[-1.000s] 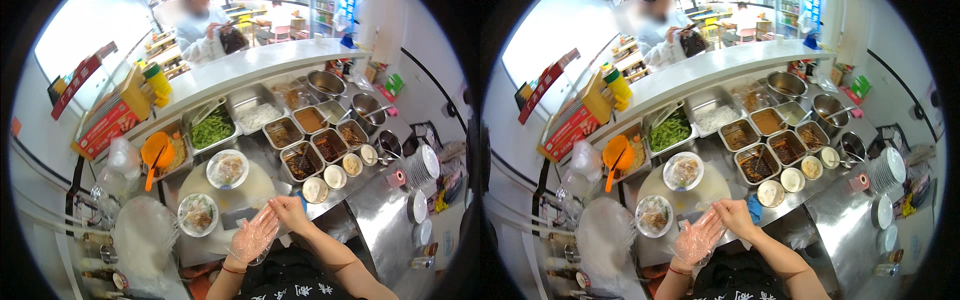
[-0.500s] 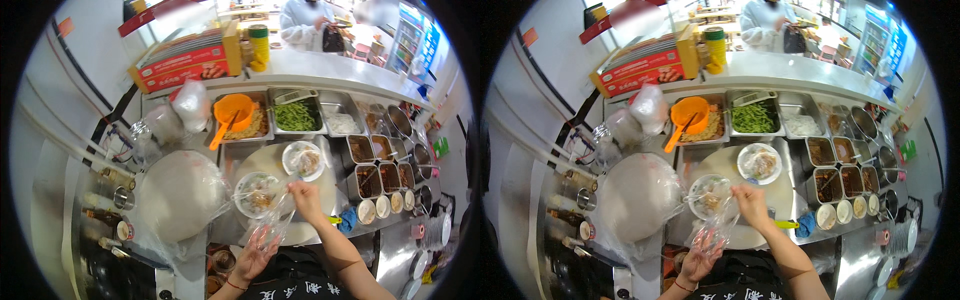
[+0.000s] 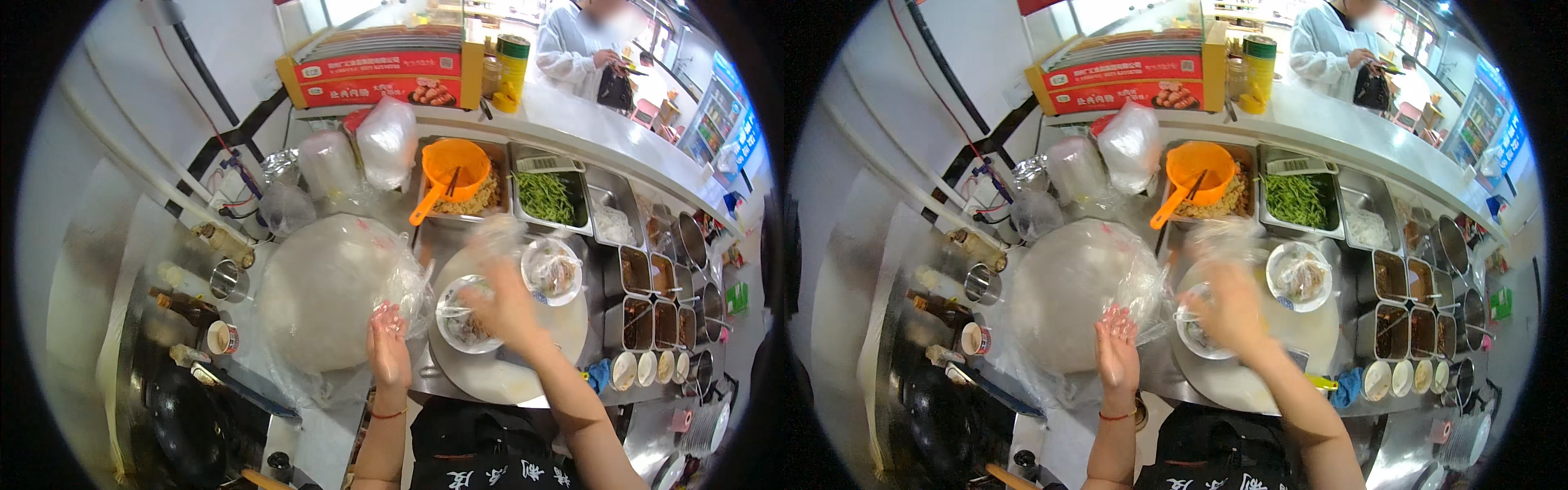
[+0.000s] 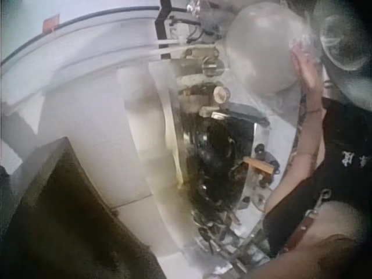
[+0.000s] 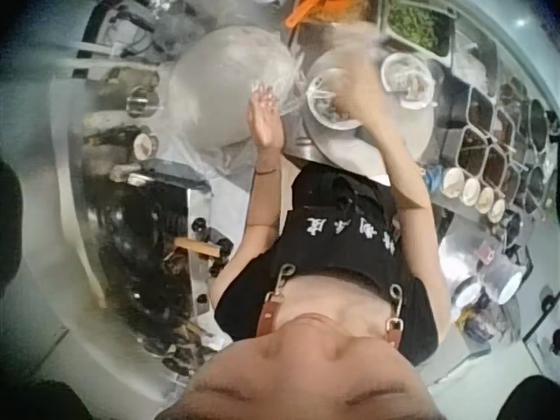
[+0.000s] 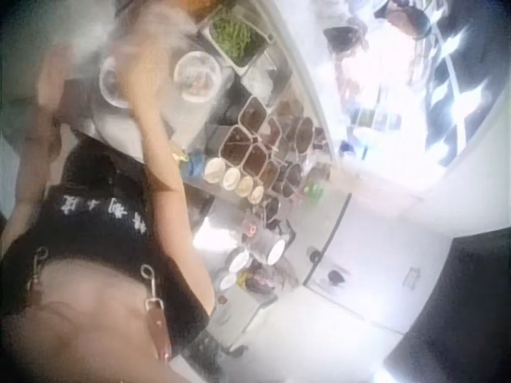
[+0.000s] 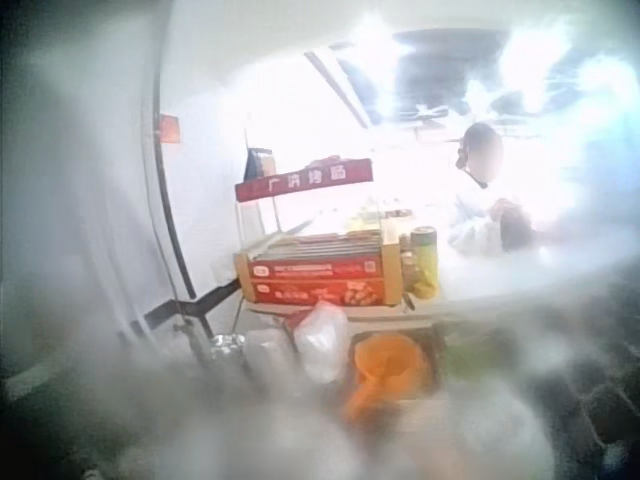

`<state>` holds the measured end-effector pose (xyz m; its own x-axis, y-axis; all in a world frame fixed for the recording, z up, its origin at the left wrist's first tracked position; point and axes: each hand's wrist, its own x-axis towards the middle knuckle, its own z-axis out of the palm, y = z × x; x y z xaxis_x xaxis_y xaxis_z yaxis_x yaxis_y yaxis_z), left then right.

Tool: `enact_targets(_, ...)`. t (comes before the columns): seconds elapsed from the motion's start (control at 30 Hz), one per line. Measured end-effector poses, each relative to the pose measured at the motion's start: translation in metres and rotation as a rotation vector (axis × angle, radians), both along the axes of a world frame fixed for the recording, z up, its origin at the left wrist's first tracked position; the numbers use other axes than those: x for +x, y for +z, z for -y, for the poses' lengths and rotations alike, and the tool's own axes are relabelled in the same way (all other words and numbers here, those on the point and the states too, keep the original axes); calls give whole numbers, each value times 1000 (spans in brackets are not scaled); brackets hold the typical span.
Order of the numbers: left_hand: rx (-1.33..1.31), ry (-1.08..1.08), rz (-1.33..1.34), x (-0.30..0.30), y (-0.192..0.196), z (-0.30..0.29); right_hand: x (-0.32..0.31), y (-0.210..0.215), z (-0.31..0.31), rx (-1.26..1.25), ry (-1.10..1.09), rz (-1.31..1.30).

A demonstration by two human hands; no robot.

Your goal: The person assembles a noodle dish by placing noodles and vegetables into a bowl, then adds sauces and toppings from multiple containers. The person wraps the finished dish in a plastic bag and hands it to a customer.

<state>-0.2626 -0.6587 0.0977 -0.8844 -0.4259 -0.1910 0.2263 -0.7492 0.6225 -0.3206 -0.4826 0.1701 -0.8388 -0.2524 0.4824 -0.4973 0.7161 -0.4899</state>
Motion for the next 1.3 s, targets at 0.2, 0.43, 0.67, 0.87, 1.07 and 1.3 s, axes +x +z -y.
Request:
enact_targets(0.2,-412,59,223,-30,-15,35,22,-48,58,-30,634,203)
enact_targets(0.43,18,-154,227,-12,-66,126,72,-85,-59,84,464,668)
enact_targets(0.67,-636,-65,469,40,-69,109,182,-157,-92,321,443,770)
enact_targets(0.87,-1945,361,779,53,-118,149,209,-156,-104,324,348,467)
enact_targets(1.07,-1994,489,57,57,-10,10,258,-172,-138,219,153,484)
enact_targets(1.3,-1757,22,-309,69,21,-162,324,-163,-207,-289,-244,513)
